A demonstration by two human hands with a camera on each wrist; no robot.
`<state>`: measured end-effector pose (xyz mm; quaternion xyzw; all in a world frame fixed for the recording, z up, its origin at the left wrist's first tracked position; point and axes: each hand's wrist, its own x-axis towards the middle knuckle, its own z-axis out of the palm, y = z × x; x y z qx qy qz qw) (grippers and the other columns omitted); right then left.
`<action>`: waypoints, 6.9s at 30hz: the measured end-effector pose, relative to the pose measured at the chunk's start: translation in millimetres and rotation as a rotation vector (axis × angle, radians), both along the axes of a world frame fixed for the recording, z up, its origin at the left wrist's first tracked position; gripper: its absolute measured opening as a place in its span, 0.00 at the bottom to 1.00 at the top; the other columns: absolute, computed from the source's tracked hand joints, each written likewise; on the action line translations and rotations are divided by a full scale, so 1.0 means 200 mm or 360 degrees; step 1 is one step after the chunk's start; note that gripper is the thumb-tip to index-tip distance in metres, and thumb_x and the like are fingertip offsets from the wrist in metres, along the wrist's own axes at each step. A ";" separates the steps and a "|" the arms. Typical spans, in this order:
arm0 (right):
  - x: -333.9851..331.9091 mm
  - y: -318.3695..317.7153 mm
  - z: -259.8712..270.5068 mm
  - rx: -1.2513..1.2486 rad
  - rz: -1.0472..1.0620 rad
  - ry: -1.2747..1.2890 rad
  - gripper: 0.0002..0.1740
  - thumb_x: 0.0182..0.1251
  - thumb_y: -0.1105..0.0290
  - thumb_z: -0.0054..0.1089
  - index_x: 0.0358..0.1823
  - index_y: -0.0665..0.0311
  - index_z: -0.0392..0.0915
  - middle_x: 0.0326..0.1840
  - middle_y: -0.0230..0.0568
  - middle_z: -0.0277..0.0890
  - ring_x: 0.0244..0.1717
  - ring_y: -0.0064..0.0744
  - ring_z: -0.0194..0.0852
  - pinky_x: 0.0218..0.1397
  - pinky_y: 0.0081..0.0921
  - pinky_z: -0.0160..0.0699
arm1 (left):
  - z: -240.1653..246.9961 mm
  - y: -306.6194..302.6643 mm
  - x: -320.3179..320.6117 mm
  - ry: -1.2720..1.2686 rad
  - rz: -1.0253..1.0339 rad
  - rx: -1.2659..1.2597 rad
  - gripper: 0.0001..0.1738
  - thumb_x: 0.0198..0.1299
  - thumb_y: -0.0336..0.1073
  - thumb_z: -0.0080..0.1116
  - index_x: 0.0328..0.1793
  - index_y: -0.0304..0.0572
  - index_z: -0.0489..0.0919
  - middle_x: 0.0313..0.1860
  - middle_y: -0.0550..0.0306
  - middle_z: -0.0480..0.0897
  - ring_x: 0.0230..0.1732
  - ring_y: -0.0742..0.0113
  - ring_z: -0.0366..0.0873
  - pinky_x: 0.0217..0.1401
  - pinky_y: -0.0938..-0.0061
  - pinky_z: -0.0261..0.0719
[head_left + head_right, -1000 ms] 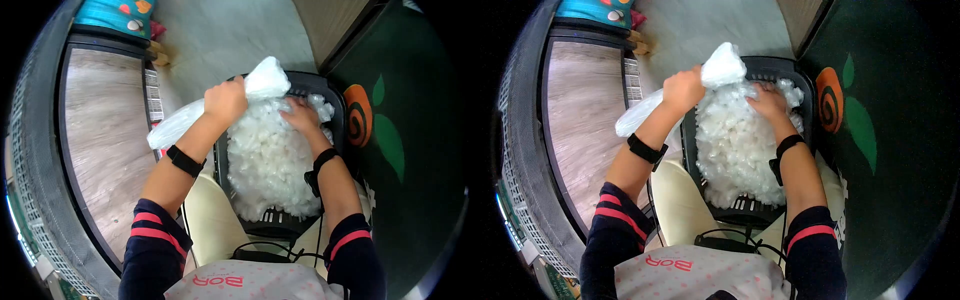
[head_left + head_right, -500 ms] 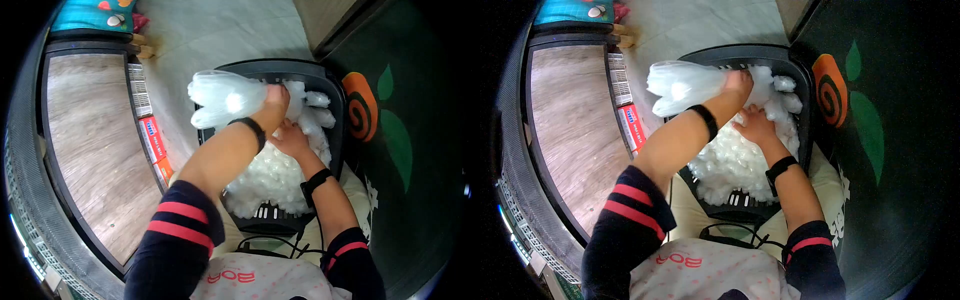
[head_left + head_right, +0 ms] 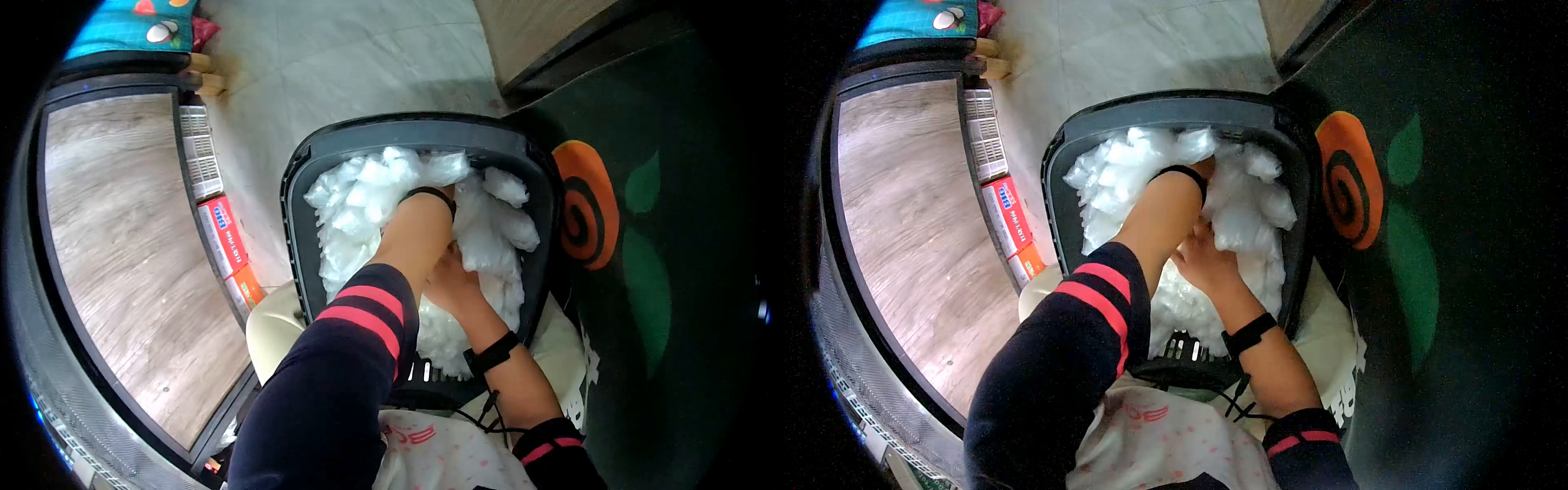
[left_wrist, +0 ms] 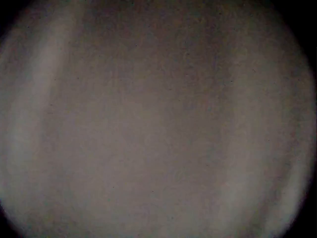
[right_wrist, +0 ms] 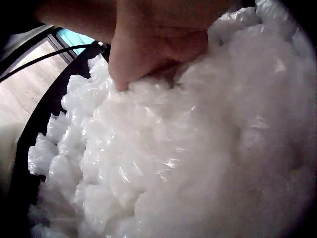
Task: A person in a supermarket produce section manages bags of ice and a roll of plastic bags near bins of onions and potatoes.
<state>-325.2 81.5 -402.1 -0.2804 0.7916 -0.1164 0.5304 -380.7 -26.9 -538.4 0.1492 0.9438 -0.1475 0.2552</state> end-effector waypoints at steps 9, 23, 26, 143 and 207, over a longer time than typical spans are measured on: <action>0.04 0.02 -0.07 -0.0192 0.0008 0.0148 0.28 0.61 0.50 0.43 0.58 0.58 0.61 0.65 0.51 0.48 0.64 0.52 0.47 0.60 0.49 0.57 | 0.04 -0.04 -0.03 0.0041 -0.0031 0.0086 0.21 0.48 0.38 0.54 0.50 0.43 0.75 0.47 0.55 0.77 0.50 0.58 0.72 0.46 0.66 0.69; 0.09 0.08 -0.12 -0.0206 -0.0186 0.0223 0.35 0.59 0.50 0.43 0.66 0.54 0.50 0.70 0.45 0.43 0.69 0.46 0.42 0.56 0.42 0.67 | -0.16 0.04 -0.22 0.0146 -0.0021 0.0260 0.22 0.45 0.40 0.56 0.49 0.45 0.76 0.49 0.57 0.76 0.53 0.57 0.69 0.52 0.65 0.65; 0.02 0.03 -0.09 -0.0136 0.0120 0.0385 0.33 0.57 0.50 0.46 0.62 0.56 0.57 0.63 0.46 0.54 0.62 0.49 0.52 0.52 0.40 0.71 | -0.03 0.05 -0.14 0.0175 -0.0048 0.0305 0.22 0.44 0.40 0.56 0.49 0.45 0.76 0.49 0.58 0.75 0.54 0.57 0.68 0.53 0.65 0.64; 0.49 0.40 0.53 -0.0826 0.0384 0.0491 0.19 0.57 0.69 0.50 0.49 0.71 0.69 0.52 0.56 0.68 0.54 0.51 0.64 0.58 0.38 0.59 | 3.54 0.27 4.90 0.1974 0.3053 -0.1728 0.22 0.34 0.34 0.61 0.40 0.40 0.72 0.34 0.45 0.77 0.39 0.50 0.75 0.43 0.64 0.72; 0.89 0.51 1.69 -0.2455 -0.0714 -0.0699 0.45 0.27 0.68 0.54 0.58 0.75 0.58 0.35 0.46 0.71 0.49 0.45 0.67 0.62 0.38 0.55 | 2.25 0.43 1.59 0.1211 0.0574 0.2607 0.15 0.61 0.39 0.45 0.45 0.32 0.70 0.36 0.43 0.77 0.37 0.53 0.75 0.43 0.70 0.70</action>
